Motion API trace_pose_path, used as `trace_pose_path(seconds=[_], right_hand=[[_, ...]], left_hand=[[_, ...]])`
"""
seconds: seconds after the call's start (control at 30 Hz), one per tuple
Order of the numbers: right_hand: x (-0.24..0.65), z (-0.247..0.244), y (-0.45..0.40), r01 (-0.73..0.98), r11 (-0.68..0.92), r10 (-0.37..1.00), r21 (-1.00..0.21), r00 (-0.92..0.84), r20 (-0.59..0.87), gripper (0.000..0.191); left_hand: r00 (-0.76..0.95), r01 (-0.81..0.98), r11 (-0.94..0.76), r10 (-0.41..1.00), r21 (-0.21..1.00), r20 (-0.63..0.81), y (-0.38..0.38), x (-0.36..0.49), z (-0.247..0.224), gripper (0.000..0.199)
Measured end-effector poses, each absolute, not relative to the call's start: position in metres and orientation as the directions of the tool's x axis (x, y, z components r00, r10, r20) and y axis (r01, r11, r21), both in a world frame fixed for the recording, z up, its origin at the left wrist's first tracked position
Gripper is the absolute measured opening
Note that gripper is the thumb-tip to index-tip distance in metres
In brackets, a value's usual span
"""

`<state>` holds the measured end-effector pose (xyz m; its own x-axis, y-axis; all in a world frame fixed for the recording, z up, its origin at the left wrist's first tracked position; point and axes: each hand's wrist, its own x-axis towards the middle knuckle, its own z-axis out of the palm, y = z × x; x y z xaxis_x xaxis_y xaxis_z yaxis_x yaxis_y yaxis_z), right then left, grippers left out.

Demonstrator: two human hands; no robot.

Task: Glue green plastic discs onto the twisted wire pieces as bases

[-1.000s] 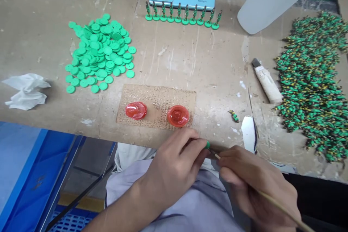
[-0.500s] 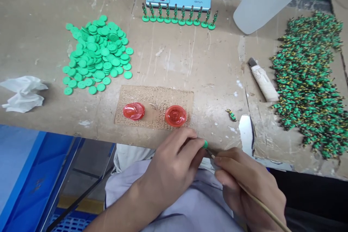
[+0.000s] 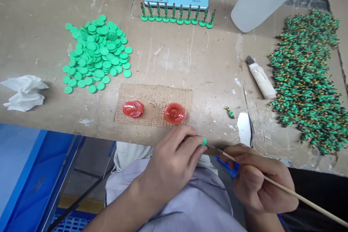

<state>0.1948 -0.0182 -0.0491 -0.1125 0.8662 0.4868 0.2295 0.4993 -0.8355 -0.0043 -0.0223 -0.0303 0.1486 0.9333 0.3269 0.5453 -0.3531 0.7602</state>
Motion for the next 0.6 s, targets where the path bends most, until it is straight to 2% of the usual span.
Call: trace_pose_path(seconds=[0.6], right_hand=[[0.1986, -0.0512, -0.0177, 0.296, 0.485, 0.874, -0.823, -0.202, 0.442, 0.014]], left_hand=[[0.146, 0.542, -0.363, 0.929, 0.758, 0.34, -0.0205, -0.0043, -0.0309, 0.006]])
